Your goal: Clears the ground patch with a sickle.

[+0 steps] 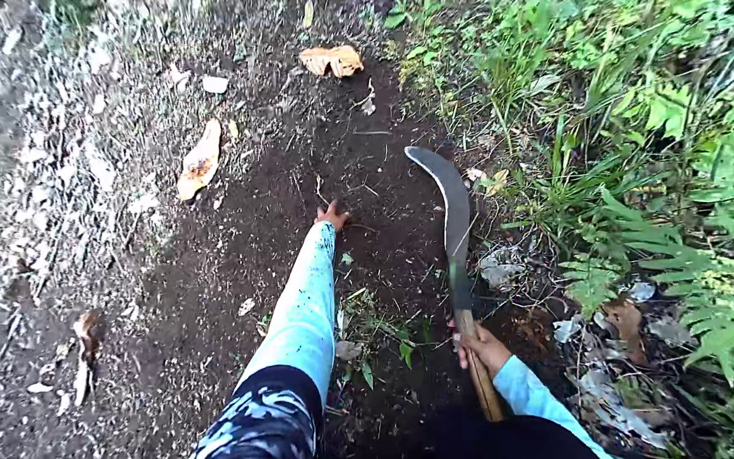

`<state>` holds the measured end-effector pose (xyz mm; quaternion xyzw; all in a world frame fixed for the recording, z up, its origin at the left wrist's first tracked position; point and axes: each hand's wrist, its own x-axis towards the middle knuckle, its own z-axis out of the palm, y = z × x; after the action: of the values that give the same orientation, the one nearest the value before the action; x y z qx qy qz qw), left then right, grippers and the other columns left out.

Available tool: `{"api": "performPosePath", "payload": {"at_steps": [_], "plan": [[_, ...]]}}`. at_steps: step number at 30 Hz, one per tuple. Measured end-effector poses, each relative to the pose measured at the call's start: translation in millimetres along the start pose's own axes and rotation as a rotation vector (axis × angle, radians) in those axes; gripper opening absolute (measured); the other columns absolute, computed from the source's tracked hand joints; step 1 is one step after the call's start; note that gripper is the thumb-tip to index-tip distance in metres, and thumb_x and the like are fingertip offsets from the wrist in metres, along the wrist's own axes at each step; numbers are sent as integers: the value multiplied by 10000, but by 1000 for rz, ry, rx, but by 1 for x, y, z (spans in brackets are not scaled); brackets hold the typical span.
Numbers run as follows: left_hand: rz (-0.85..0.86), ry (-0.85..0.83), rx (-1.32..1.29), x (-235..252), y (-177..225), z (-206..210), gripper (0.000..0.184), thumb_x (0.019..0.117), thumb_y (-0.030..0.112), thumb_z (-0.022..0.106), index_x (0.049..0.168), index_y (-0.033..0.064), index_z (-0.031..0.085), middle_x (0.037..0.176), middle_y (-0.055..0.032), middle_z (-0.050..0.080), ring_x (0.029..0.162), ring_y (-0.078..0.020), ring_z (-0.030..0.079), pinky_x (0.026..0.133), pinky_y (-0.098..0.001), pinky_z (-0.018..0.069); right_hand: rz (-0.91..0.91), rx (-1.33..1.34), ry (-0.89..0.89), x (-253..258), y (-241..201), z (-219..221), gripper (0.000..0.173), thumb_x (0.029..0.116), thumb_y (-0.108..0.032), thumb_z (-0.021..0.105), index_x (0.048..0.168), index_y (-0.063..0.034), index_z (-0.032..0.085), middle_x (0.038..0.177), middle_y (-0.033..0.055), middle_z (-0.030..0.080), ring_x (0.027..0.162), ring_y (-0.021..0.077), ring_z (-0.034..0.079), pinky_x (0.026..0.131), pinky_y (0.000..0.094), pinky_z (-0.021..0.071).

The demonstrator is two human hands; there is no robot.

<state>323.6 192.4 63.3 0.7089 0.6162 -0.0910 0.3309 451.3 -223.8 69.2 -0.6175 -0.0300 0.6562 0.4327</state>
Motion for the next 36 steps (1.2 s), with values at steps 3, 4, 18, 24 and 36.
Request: {"api": "performPosePath", "payload": {"at_steps": [3, 4, 18, 24, 36], "plan": [[17, -3, -8, -4, -3, 1, 651, 1045, 319, 607, 1611, 136, 342, 1671, -301, 167, 1492, -526, 288, 1186, -655, 284, 5, 58, 3, 9, 8, 8, 477, 1028, -10, 504, 1477, -3, 343, 685, 46, 578, 537, 153, 625, 551, 312, 579], [23, -5, -18, -2, -4, -3, 634, 1053, 304, 593, 1595, 80, 353, 1669, -290, 190, 1505, -497, 286, 1200, -632, 277, 4, 62, 14, 15, 10, 8, 478, 1026, -6, 507, 1474, -9, 342, 690, 47, 580, 538, 150, 625, 545, 304, 576], [-105, -3, -533, 25, -7, -35, 536, 1019, 240, 661, 1462, -15, 497, 1447, -274, 539, 1365, -394, 508, 1124, -536, 401, -59, -241, 341, 23, -42, 53, 526, 1046, -79, 583, 1503, 1, 335, 694, 55, 539, 474, 117, 556, 475, 265, 518], [-229, 14, -916, 24, 15, -34, 542, 1116, 362, 431, 1465, -53, 452, 1480, -241, 496, 1321, -313, 527, 1078, -470, 442, -8, -244, 326, 15, -7, 56, 461, 1035, -70, 596, 1434, 25, 387, 655, 43, 535, 462, 109, 552, 467, 254, 514], [-133, -39, -227, 34, -37, -54, 333, 1106, 164, 453, 1312, -9, 649, 1361, -253, 613, 1318, -372, 550, 1122, -518, 392, -620, -164, 554, 57, -141, 99, 605, 1018, -81, 585, 1492, 68, 241, 767, 42, 570, 552, 100, 611, 582, 293, 584]]}}
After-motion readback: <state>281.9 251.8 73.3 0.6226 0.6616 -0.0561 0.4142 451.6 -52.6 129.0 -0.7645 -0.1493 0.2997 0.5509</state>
